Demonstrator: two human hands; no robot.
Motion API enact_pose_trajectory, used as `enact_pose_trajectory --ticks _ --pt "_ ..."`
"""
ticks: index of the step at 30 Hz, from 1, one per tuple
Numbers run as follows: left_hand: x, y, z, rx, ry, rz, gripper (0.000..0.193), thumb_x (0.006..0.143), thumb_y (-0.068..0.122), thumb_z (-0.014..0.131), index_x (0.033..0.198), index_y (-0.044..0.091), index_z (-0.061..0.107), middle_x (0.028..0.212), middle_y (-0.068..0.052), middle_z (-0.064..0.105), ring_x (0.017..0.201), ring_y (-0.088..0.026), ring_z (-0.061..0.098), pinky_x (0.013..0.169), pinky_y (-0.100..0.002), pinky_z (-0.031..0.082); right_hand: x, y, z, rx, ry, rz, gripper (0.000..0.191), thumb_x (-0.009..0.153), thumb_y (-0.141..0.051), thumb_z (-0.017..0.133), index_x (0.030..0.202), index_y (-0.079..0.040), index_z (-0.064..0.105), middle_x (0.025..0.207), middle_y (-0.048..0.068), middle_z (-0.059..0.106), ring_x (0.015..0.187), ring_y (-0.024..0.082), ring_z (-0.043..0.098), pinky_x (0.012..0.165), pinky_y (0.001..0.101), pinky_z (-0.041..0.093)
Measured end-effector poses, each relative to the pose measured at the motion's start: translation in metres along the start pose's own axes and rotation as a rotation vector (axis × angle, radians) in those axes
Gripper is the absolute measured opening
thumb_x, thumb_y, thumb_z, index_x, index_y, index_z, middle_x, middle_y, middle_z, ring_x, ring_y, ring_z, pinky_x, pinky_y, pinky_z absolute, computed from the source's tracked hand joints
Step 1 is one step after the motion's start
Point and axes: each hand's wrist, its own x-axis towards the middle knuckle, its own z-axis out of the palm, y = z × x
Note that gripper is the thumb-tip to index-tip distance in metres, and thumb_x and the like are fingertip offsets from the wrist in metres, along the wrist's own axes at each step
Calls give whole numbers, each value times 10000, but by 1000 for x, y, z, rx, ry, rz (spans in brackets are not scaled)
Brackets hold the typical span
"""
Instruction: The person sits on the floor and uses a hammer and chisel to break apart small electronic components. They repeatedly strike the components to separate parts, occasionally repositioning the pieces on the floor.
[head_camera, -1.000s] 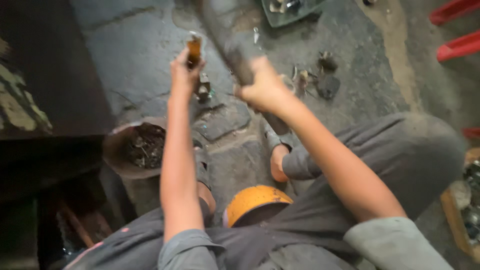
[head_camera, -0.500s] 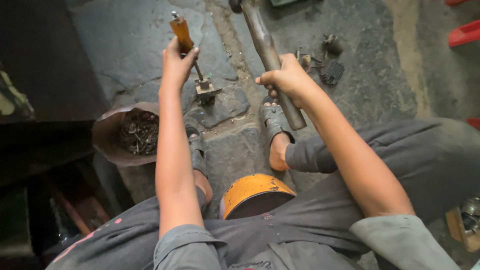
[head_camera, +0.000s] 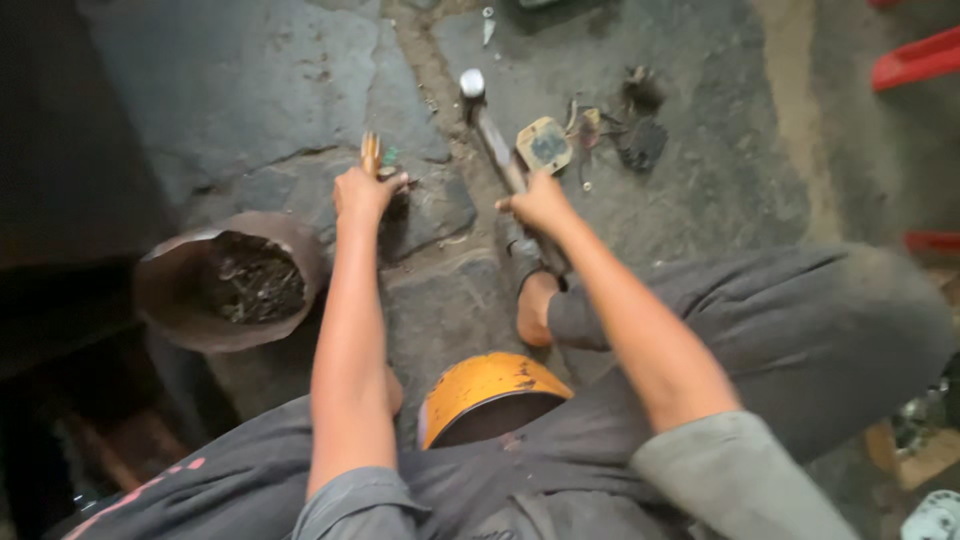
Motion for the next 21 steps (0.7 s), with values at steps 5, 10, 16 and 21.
enact_pose_trajectory --ticks 5,10,16,21 --pt "-10 7 -2 -13 21 -107 667 661 464 929 1038 -51 732 1096 -299 704 1065 -427 686 921 -468 545 -9 38 39 157 114 -47 403 748 -225 899 842 71 642 634 108 654 479 211 651 429 360 503" --pt "9 9 5 200 -30 -24 457 794 310 803 1102 -4 681 1110 -278 697 1058 -446 671 895 -502 533 -4 53 54 384 55 6 277 798 -159 822 852 -15 591 592 74 584 420 194 570 387 367 465" --pt "35 7 -3 768 20 533 174 887 110 629 1033 26 673 1008 -243 700 843 -387 744 694 -443 602 6 62 55 474 -1 48 228 825 -123 806 820 9 620 594 53 596 433 160 580 397 347 468" --pt "54 24 -23 951 -3 783 96 946 115 607 962 63 687 1071 -167 660 815 -338 745 664 -453 591 17 75 65 581 -43 136 192 815 -103 766 847 -18 597 580 49 557 405 167 540 363 371 440"
